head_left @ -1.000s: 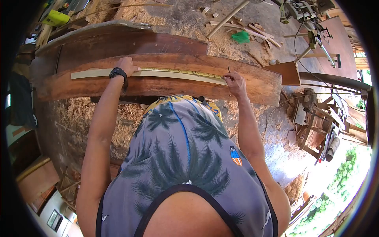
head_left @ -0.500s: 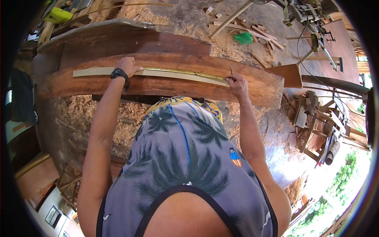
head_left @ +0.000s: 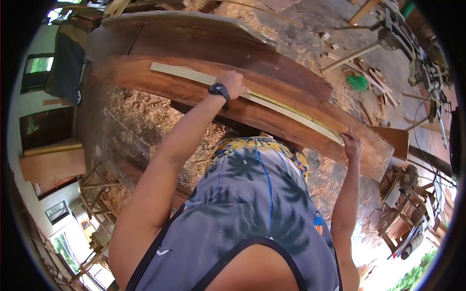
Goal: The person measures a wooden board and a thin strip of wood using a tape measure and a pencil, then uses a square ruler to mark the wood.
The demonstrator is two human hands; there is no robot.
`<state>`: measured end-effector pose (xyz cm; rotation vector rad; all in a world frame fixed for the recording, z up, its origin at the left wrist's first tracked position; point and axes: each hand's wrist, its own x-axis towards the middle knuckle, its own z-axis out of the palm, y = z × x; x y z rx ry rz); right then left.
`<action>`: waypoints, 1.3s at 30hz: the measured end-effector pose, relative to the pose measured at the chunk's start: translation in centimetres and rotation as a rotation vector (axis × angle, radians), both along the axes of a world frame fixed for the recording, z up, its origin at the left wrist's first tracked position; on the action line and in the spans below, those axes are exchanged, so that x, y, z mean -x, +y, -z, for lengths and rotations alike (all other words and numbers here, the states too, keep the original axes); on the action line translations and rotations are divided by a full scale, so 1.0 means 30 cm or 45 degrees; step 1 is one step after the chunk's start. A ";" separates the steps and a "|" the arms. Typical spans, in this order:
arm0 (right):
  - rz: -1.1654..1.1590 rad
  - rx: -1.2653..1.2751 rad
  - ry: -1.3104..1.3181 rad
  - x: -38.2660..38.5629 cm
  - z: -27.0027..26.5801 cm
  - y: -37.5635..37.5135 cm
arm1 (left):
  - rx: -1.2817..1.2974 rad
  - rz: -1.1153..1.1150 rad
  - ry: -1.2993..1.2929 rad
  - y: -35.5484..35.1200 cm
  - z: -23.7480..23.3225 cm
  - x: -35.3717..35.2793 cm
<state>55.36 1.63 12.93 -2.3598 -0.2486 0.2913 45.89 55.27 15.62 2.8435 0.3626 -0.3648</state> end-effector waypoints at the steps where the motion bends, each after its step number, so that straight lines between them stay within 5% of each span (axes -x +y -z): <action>1: -0.019 0.061 -0.010 -0.001 0.007 -0.008 | 0.030 0.004 -0.004 0.011 -0.010 0.007; 5: 0.013 0.148 0.031 -0.001 -0.020 0.012 | 0.068 -0.018 0.042 0.137 -0.052 0.033; 20: 0.150 0.195 0.342 -0.029 -0.016 -0.008 | 0.145 -0.219 0.194 1.392 -0.068 0.260; 30: 0.192 0.297 0.357 -0.039 0.019 -0.029 | -0.133 -0.034 0.206 1.545 0.008 0.254; 32: 0.175 0.332 0.366 -0.044 0.007 -0.037 | -0.053 -0.089 0.511 1.548 -0.002 0.224; 39: 0.071 0.388 0.350 -0.055 -0.006 -0.042 | -0.055 -0.055 0.615 1.539 -0.031 0.179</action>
